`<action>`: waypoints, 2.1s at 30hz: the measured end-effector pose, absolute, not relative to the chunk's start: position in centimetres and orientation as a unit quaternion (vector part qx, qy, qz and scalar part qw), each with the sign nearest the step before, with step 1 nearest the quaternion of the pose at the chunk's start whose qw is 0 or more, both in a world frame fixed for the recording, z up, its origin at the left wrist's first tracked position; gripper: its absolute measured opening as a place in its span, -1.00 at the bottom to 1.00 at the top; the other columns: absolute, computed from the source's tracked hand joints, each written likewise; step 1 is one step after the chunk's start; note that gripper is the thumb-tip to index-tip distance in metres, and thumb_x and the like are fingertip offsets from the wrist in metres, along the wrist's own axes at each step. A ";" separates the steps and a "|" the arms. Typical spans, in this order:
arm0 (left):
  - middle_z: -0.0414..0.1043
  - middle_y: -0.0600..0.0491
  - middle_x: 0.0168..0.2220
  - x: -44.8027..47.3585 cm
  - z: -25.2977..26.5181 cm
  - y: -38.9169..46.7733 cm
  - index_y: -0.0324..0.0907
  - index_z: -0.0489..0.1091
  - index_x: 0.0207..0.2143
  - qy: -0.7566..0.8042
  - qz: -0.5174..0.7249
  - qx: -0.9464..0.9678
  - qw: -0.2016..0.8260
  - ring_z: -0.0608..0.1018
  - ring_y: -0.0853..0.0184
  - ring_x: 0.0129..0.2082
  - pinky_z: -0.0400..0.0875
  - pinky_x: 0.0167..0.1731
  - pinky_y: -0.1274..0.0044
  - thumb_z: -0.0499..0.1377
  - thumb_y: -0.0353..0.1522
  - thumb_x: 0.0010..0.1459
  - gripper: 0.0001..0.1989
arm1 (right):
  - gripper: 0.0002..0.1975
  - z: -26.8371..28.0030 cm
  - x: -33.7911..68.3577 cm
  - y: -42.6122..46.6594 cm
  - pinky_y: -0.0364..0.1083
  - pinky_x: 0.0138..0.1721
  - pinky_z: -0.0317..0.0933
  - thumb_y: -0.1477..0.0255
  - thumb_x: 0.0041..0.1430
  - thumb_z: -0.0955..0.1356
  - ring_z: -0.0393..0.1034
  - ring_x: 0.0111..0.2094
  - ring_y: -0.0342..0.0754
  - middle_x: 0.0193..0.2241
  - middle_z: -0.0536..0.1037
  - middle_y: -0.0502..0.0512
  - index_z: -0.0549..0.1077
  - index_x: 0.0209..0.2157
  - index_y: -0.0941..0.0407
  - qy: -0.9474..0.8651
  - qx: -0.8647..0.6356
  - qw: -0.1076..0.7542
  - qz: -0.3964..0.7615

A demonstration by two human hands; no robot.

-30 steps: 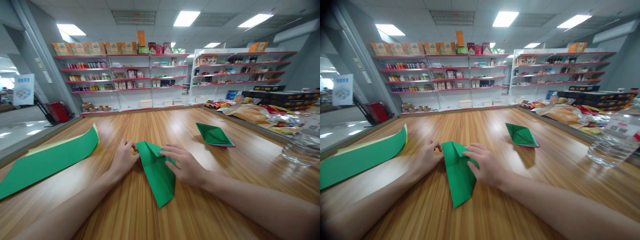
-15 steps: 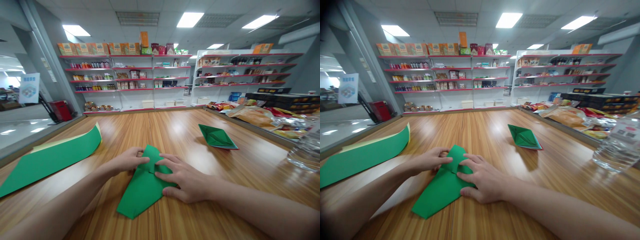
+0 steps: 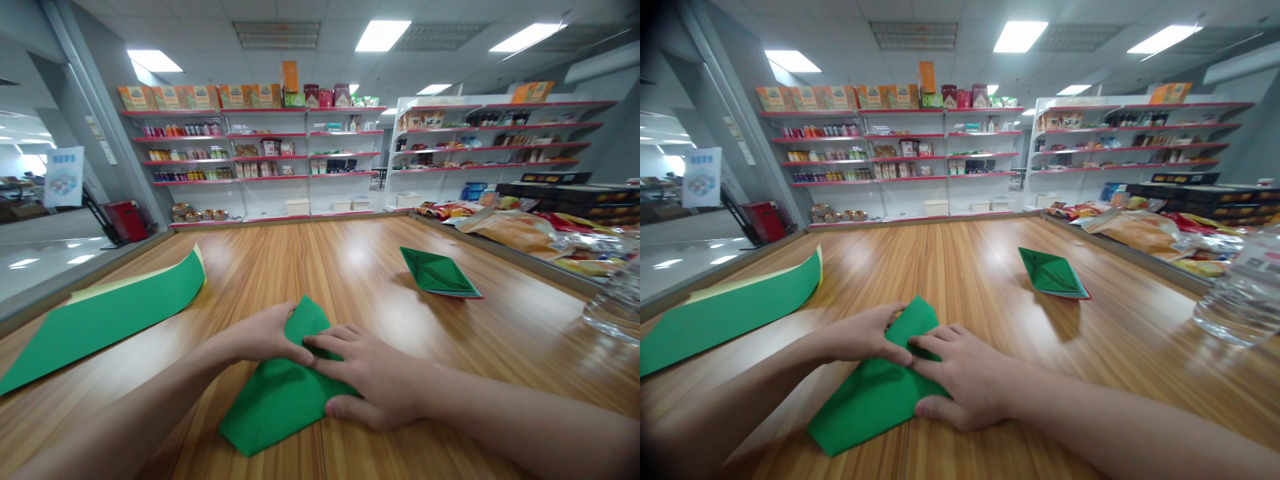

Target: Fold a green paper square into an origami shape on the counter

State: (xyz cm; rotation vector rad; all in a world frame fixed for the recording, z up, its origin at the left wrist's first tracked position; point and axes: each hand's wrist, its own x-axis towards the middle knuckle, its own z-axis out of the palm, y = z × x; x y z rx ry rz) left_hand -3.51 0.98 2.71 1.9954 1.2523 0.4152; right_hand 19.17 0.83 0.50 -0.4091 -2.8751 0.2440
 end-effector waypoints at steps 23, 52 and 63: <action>0.33 -0.14 0.07 -3.9 2.2 0.9 -0.16 0.22 0.12 0.516 0.089 0.818 0.238 0.39 0.03 0.03 0.29 -0.04 0.32 0.36 -0.08 -0.27 -0.12 | -0.39 -0.9 18.8 2.5 0.08 -0.08 0.17 0.13 0.00 0.41 0.28 -0.10 0.12 -0.19 0.44 0.21 0.35 0.04 0.16 -0.920 -0.321 0.214 0.074; 0.45 -0.02 -0.18 -5.8 2.6 2.0 -0.13 0.37 -0.17 0.567 0.043 0.806 0.165 0.48 0.12 -0.20 0.29 -0.30 0.45 0.26 -0.23 -0.13 -0.59 | -0.67 -1.1 19.2 2.7 -0.02 -0.24 0.16 0.24 0.07 0.41 0.37 -0.22 0.08 -0.29 0.50 0.14 0.40 -0.21 0.16 -0.892 -0.397 0.203 0.073; 0.49 -0.02 -0.27 -6.6 3.1 2.3 -0.12 0.37 -0.29 0.604 -0.041 0.790 0.094 0.50 0.10 -0.27 0.24 -0.43 0.47 0.25 -0.18 -0.12 -0.68 | -0.67 -1.1 19.1 2.8 0.00 -0.24 0.17 0.22 0.07 0.40 0.36 -0.22 0.11 -0.27 0.51 0.13 0.40 -0.21 0.14 -0.890 -0.406 0.195 0.074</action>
